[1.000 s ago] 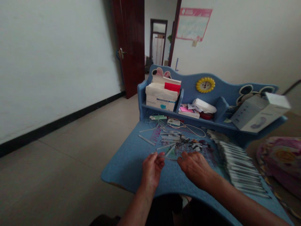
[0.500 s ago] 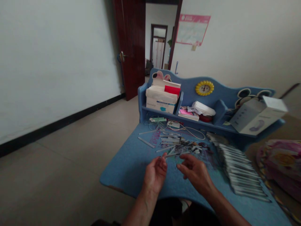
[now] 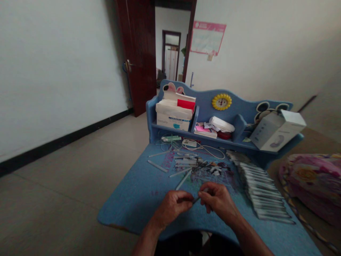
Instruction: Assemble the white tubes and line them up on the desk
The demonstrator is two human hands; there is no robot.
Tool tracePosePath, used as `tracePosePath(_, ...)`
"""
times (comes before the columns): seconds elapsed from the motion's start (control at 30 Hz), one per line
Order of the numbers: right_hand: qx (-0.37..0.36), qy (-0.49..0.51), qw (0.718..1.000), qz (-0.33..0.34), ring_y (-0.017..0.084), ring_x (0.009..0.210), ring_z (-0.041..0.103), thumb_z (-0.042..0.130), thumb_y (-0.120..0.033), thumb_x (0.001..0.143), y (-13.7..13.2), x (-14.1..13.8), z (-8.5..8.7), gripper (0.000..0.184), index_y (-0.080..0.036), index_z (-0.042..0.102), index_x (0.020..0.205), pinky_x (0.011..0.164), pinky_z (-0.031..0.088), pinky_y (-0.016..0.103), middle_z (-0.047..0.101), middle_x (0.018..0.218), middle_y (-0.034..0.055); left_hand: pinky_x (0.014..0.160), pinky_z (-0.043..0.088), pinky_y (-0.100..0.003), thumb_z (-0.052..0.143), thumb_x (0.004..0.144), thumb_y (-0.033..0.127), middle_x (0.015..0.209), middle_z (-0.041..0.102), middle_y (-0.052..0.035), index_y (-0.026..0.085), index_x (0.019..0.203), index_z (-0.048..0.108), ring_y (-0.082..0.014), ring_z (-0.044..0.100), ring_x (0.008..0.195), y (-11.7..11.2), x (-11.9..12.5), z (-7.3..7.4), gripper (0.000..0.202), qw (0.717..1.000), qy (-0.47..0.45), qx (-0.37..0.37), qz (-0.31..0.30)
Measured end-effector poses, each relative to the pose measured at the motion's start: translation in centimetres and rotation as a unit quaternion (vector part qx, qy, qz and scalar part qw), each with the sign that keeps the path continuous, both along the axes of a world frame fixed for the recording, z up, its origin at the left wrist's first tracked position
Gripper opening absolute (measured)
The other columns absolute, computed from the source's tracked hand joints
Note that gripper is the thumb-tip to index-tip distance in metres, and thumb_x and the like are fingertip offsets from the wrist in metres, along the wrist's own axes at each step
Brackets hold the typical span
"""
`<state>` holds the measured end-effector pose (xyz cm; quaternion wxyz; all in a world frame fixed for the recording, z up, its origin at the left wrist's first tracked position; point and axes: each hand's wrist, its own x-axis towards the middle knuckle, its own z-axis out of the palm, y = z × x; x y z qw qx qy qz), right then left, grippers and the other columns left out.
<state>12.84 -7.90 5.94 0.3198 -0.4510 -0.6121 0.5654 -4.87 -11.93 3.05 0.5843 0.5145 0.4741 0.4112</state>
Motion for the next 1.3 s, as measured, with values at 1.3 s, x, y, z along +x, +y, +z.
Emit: tracePosePath(1.3,0.231,-0.483,0.845,0.011,0.027,0.091,0.062,0.048,-0.009,0.077,11.6,1.5,-3.6,0.016,-0.011,0.063,0.081,0.078,0.044,0.039,0.065,0.090,0.0184,0.055,0.043,-0.025,0.064,0.069,0.016,0.065,0.066,-0.0068,0.011,0.075,0.064,-0.0144,0.058,0.059,1.4,2.8,-3.0,0.008,0.953,-0.290,-0.085,0.027)
